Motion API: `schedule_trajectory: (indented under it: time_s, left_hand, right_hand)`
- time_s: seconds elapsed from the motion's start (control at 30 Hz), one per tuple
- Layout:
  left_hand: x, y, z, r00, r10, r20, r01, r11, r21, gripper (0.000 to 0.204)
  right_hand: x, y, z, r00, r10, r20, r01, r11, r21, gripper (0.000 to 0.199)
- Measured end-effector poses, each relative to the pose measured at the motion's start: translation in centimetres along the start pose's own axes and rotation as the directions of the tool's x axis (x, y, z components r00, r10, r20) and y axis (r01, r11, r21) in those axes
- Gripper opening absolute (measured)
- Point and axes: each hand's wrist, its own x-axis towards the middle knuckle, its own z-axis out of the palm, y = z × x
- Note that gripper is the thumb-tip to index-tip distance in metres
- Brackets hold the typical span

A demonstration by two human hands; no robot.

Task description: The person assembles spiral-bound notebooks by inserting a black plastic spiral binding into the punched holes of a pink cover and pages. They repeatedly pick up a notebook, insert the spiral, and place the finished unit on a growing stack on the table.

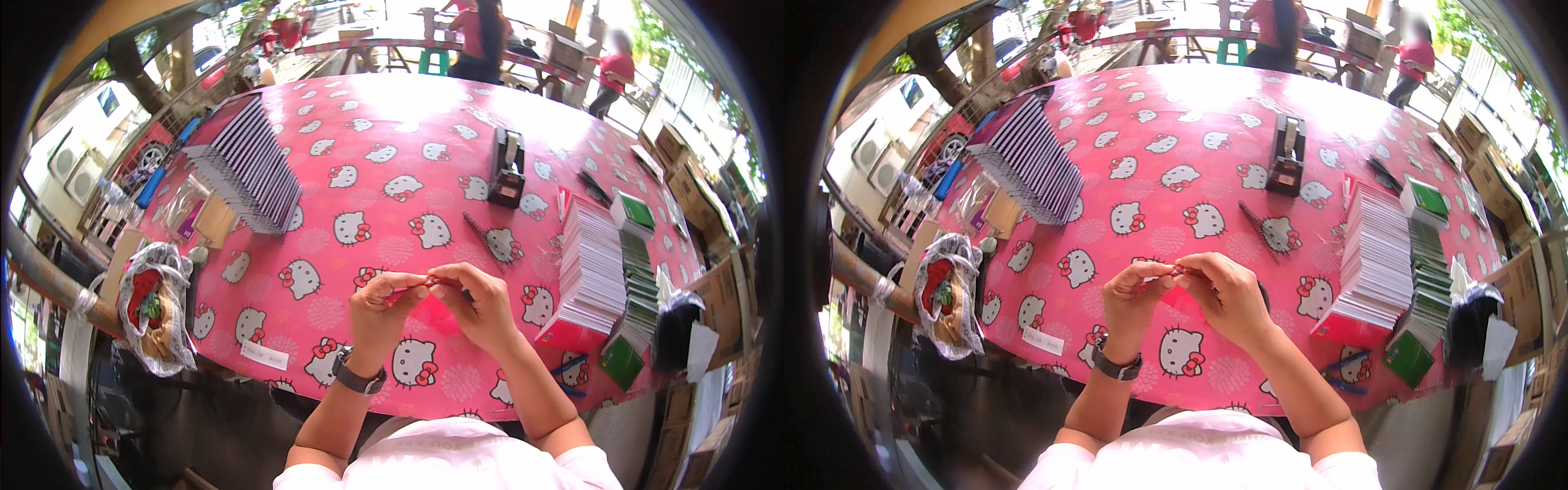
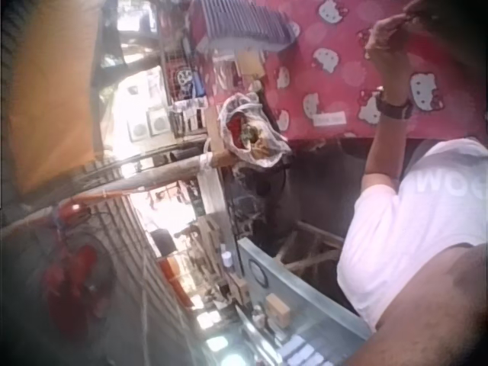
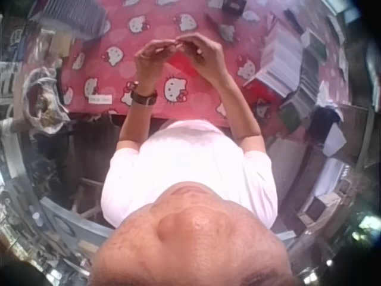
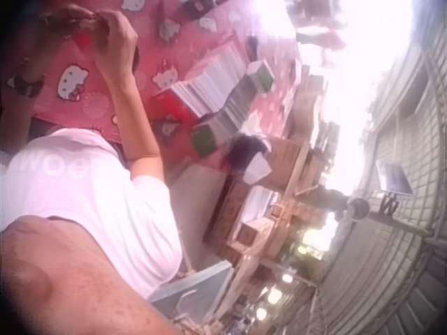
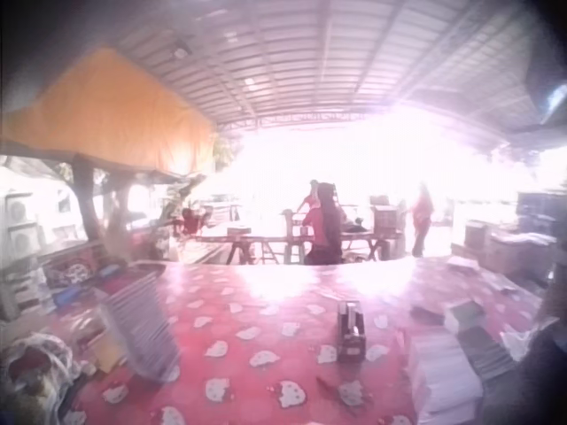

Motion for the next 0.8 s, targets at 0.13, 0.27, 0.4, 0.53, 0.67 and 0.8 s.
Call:
schedule_trajectory:
  time_s: [0.13, 0.27, 0.4, 0.53, 0.67, 0.8]
  left_hand:
    - [-0.2, -0.2, -0.1, 0.998, 0.037, 0.043, -0.038, 0.999, 0.033, 0.016]
    - [-0.5, -0.2, -0.5, 0.994, 0.085, 0.064, -0.089, 0.994, 0.06, 0.014]
    - [-0.8, -0.8, -0.6, 0.998, 0.055, 0.033, -0.057, 0.996, 0.066, 0.02]
    - [-0.3, 0.2, 0.0, 0.991, -0.129, 0.014, 0.128, 0.989, 0.069, 0.018]
    - [0.7, -1.4, -1.0, 1.0, 0.005, -0.012, -0.001, 0.94, 0.341, 0.019]
    - [4.7, -6.2, -7.8, 0.881, 0.062, -0.469, 0.047, 0.975, 0.218, 0.025]
  right_hand:
    - [-0.1, -0.4, 0.0, 0.999, -0.011, 0.032, 0.011, 1.0, -0.001, 0.022]
    - [-0.2, -0.2, -0.2, 0.993, 0.034, 0.113, -0.038, 0.999, 0.036, 0.02]
    - [-0.3, -0.3, 0.4, 0.993, 0.058, 0.102, -0.059, 0.998, 0.004, 0.015]
    - [-0.4, 1.1, 0.9, 0.99, 0.034, 0.139, -0.029, 0.999, -0.039, 0.016]
    - [-0.3, 1.4, 0.6, 0.987, 0.093, 0.131, -0.066, 0.979, -0.194, 0.028]
    - [0.1, -0.6, -2.7, 0.99, 0.064, -0.123, -0.087, 0.976, -0.197, 0.041]
